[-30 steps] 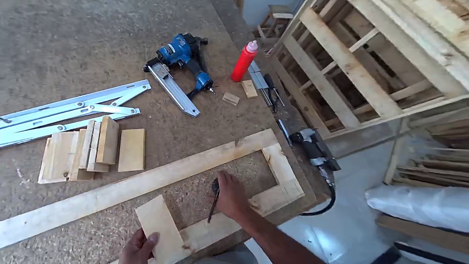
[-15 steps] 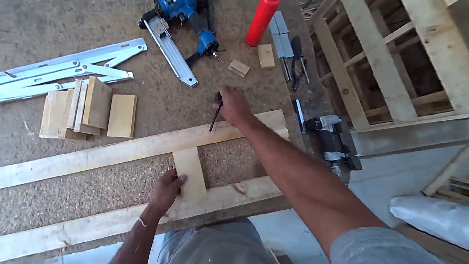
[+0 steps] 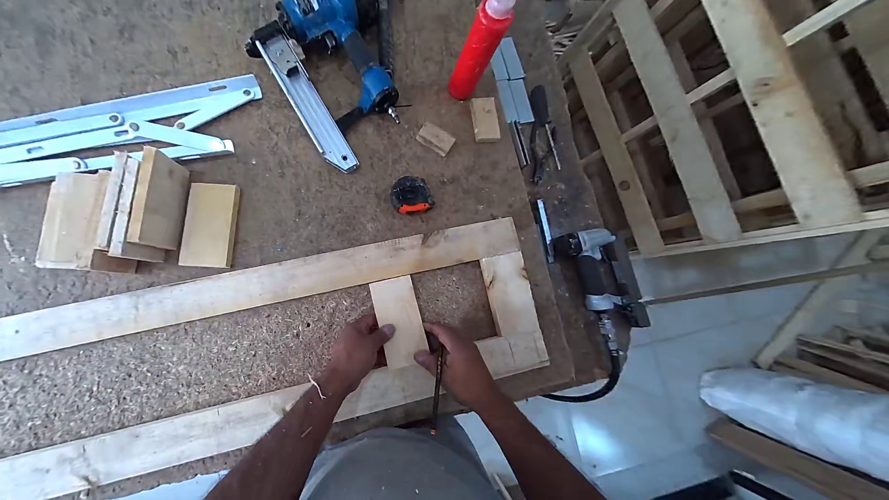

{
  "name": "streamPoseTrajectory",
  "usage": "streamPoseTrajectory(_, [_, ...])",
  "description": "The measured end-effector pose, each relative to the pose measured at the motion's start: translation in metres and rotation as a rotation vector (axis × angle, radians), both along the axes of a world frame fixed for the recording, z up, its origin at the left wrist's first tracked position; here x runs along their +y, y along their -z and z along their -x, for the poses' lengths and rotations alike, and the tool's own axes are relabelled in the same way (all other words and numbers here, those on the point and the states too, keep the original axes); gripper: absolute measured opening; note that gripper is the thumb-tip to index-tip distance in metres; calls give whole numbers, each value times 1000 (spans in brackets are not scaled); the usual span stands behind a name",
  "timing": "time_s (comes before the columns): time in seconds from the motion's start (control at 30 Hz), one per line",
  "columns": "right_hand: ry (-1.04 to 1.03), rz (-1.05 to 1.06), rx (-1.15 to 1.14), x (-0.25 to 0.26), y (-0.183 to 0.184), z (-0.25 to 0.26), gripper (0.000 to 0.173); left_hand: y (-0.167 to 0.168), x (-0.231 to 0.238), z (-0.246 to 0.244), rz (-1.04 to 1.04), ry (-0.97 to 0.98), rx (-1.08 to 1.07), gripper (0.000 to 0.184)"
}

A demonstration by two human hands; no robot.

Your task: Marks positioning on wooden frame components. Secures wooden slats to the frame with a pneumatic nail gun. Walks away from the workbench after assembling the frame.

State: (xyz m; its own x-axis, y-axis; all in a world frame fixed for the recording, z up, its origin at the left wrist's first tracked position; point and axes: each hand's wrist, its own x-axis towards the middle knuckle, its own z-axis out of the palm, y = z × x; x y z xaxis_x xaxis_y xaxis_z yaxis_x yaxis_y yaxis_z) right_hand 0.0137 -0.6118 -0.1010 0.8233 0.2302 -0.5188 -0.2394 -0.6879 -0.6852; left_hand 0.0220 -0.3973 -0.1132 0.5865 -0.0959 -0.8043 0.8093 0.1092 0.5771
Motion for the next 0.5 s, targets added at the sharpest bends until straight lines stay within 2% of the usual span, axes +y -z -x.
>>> streamPoseTrajectory(0.3, [100, -34, -3, -2, 18, -1, 57, 1, -4, -2, -38, 2, -18, 24])
streamPoseTrajectory(0.5, [-16, -71, -64, -13, 17, 1, 60, 6, -6, 3, -78, -19, -64, 23])
